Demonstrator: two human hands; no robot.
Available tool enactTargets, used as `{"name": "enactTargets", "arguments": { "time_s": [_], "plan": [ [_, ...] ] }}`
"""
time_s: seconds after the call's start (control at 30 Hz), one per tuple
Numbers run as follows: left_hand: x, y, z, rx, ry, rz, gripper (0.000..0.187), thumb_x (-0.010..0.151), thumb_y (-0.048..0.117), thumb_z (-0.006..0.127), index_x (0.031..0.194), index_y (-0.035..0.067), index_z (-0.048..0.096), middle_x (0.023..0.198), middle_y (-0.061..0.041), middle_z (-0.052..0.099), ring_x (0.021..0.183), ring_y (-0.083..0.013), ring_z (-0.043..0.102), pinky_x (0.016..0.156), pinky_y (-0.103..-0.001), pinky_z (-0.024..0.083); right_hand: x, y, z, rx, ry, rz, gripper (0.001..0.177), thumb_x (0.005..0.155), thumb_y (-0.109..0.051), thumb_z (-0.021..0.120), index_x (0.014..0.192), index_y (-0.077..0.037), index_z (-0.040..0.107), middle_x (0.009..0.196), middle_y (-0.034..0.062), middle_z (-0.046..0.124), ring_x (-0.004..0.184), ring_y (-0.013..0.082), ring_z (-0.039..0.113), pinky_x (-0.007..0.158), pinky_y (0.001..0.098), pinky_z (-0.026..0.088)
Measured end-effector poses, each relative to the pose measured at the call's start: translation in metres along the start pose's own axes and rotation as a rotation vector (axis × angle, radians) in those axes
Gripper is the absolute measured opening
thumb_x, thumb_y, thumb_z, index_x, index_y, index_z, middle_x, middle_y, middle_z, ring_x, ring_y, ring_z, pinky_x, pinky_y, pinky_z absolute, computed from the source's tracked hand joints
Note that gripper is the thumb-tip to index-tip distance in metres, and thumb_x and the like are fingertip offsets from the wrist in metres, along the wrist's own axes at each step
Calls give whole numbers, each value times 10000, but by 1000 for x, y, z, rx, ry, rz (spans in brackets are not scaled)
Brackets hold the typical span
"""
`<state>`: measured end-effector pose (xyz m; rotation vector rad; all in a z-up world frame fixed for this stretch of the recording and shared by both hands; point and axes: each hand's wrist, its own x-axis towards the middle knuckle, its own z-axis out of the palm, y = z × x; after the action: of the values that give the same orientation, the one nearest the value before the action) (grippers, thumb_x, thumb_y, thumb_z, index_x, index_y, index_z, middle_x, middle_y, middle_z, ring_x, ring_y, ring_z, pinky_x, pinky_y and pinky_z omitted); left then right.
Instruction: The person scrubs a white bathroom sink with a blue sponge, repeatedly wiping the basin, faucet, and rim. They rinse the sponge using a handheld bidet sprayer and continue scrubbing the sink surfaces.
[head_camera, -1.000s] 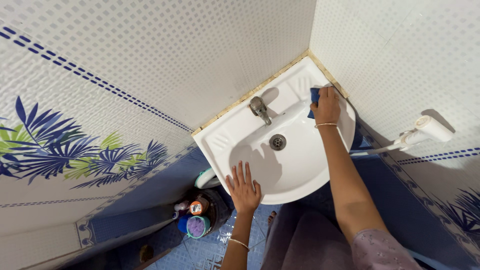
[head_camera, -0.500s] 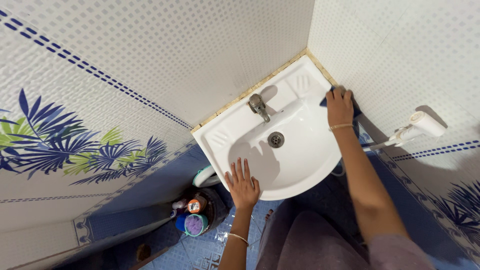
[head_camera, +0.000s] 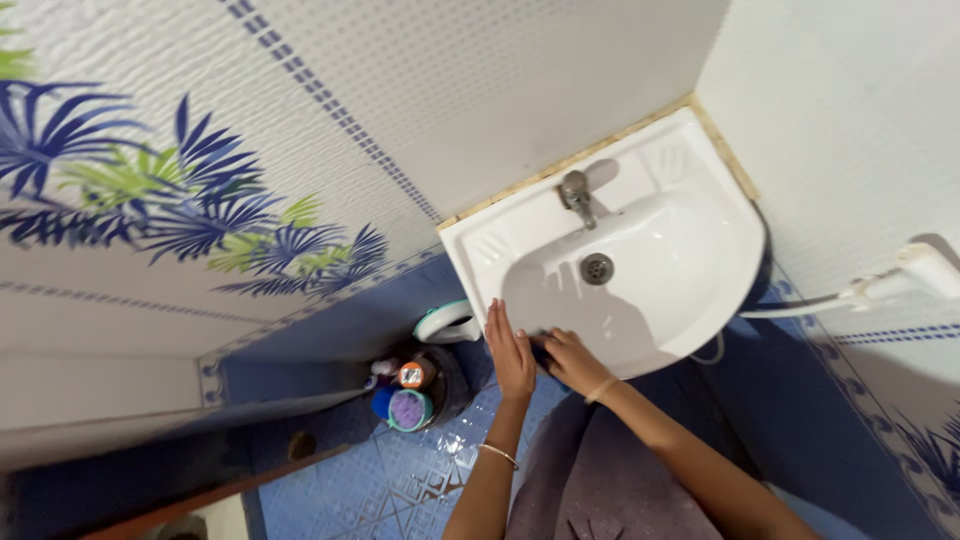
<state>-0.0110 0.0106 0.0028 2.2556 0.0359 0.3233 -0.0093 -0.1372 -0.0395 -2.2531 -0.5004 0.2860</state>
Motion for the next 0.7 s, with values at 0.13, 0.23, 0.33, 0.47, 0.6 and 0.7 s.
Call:
{"name": "enactTargets", "arguments": {
  "time_s": [0.13, 0.23, 0.33, 0.47, 0.6, 0.7],
  "plan": [
    [-11, -5, -17, -210, 158, -94, 547, 1107, 280, 332, 1583, 10, 322, 1670, -221, 271, 1554, -373, 260, 1250, -471, 222, 81, -37, 23, -172, 66, -227, 528, 836, -94, 679, 1351, -70, 565, 1402, 177, 502, 1165, 410, 507, 1000, 440, 466],
    [-13, -9, -34, -220, 164, -134, 545, 1105, 266, 334, 1586, 9, 314, 1675, -215, 246, 1557, -380, 236, 1243, -469, 211, 151, -36, 23, -527, 175, -352, 638, 860, -43, 627, 1480, -154, 529, 1398, 137, 518, 1181, 351, 546, 1041, 426, 483],
    [-18, -9, -47, -229, 149, -196, 550, 1096, 276, 332, 1584, 21, 324, 1682, -208, 222, 1557, -380, 229, 1231, -467, 224, 206, -18, 7, -603, 234, -263, 614, 896, -37, 585, 1499, -121, 508, 1429, 172, 502, 1166, 364, 554, 983, 465, 499],
    [-18, -13, -60, -253, 149, -242, 550, 1092, 289, 338, 1582, 39, 328, 1682, -202, 217, 1551, -377, 244, 1218, -466, 260, 207, 2, -12, -540, 415, -111, 506, 906, -61, 595, 1402, -163, 587, 1417, 139, 527, 1232, 377, 556, 954, 515, 494],
    [-19, -18, -64, -266, 141, -303, 551, 1084, 310, 341, 1581, 72, 338, 1676, -188, 227, 1542, -369, 261, 1208, -462, 282, 196, 20, -34, -655, 731, 203, 465, 999, -52, 560, 1458, 27, 544, 1491, 237, 507, 1327, 396, 502, 1070, 511, 445],
    [-19, -22, -67, -281, 140, -302, 556, 1092, 333, 336, 1586, 77, 340, 1676, -184, 241, 1547, -363, 256, 1228, -463, 246, 203, 11, -35, -451, 757, 363, 495, 1039, 1, 488, 1524, 84, 440, 1604, 225, 414, 1489, 365, 415, 982, 523, 394]
  ]
}}
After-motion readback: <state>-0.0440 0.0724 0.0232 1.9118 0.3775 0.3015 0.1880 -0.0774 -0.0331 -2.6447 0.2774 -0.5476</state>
